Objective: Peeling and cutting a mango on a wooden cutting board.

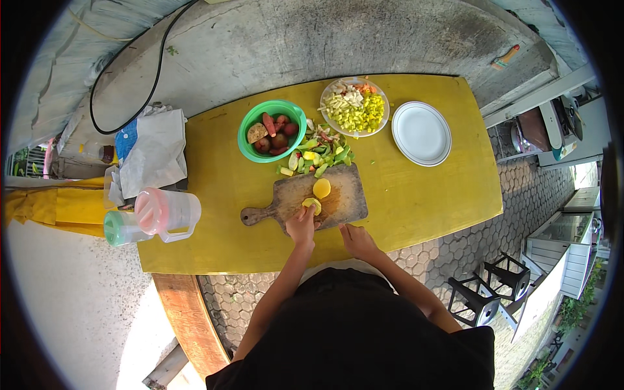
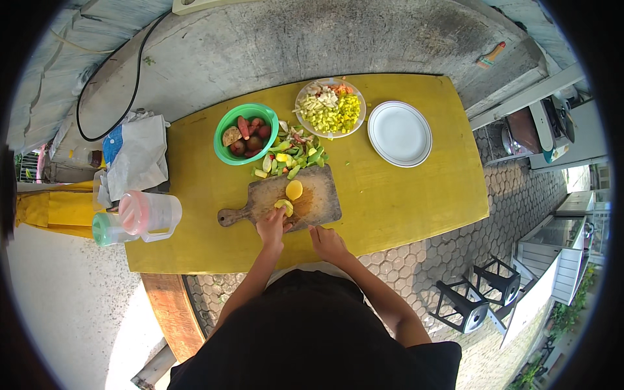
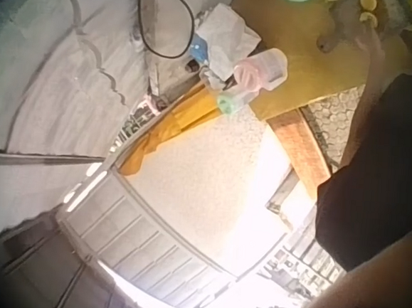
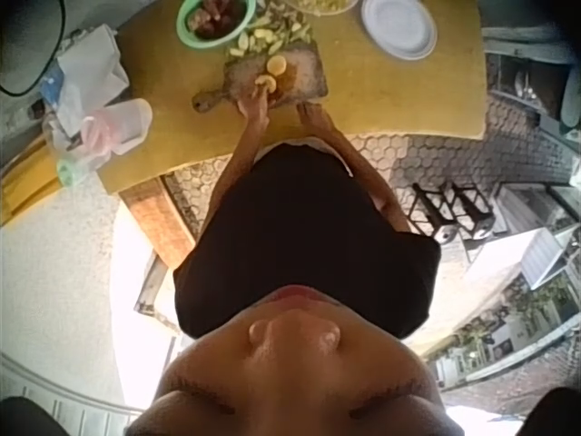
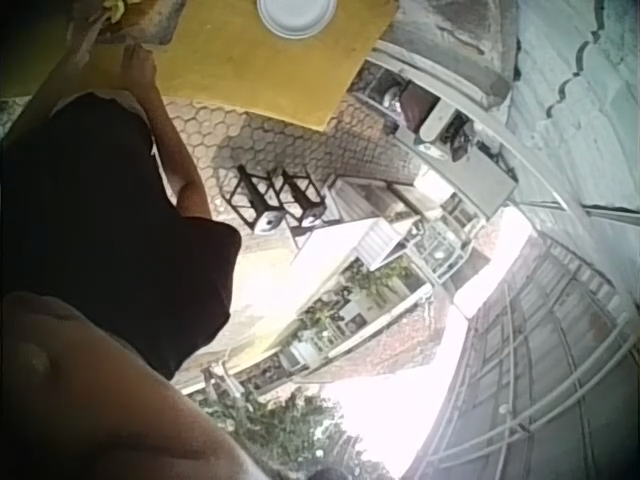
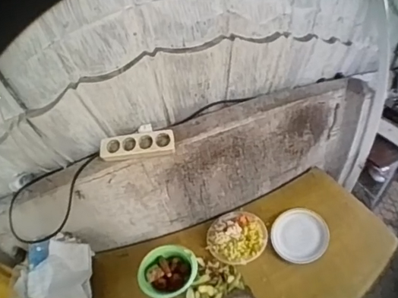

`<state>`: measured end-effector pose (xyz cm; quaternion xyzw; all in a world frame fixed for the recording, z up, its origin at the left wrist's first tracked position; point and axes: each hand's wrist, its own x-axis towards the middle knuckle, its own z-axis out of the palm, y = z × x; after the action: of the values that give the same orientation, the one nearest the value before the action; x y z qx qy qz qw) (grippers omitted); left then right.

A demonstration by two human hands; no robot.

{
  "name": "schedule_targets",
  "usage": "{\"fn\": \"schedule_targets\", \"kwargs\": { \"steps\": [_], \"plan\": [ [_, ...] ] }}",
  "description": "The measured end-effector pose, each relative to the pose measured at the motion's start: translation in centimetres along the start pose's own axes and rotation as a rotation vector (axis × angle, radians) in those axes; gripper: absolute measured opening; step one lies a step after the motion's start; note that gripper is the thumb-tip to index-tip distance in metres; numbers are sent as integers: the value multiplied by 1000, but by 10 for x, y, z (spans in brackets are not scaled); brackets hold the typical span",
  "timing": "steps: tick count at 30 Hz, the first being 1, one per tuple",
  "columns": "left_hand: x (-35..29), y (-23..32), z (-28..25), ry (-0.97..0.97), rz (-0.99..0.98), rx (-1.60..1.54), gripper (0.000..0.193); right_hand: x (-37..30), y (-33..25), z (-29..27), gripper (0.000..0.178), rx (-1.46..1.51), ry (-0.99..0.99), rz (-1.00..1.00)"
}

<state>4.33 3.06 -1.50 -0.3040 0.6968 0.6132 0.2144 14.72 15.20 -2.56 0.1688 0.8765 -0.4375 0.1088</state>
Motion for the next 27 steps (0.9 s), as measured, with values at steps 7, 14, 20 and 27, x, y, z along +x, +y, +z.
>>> {"fn": "schedule_targets", "kwargs": {
  "steps": [7,14,20,27],
  "plan": [
    [11,-7,0,-7,2,-41,41,-3,-29,-22,40,-118,-25,16],
    [19,-5,1,4,-8,48,35,6,-48,-28,49,-130,-174,229],
    [29,-10,-5,46,50,68,29,19,-62,-35,52,-99,-259,293],
    [34,-12,-3,58,179,163,33,17,-44,-18,56,-28,-197,270]
  ]
}}
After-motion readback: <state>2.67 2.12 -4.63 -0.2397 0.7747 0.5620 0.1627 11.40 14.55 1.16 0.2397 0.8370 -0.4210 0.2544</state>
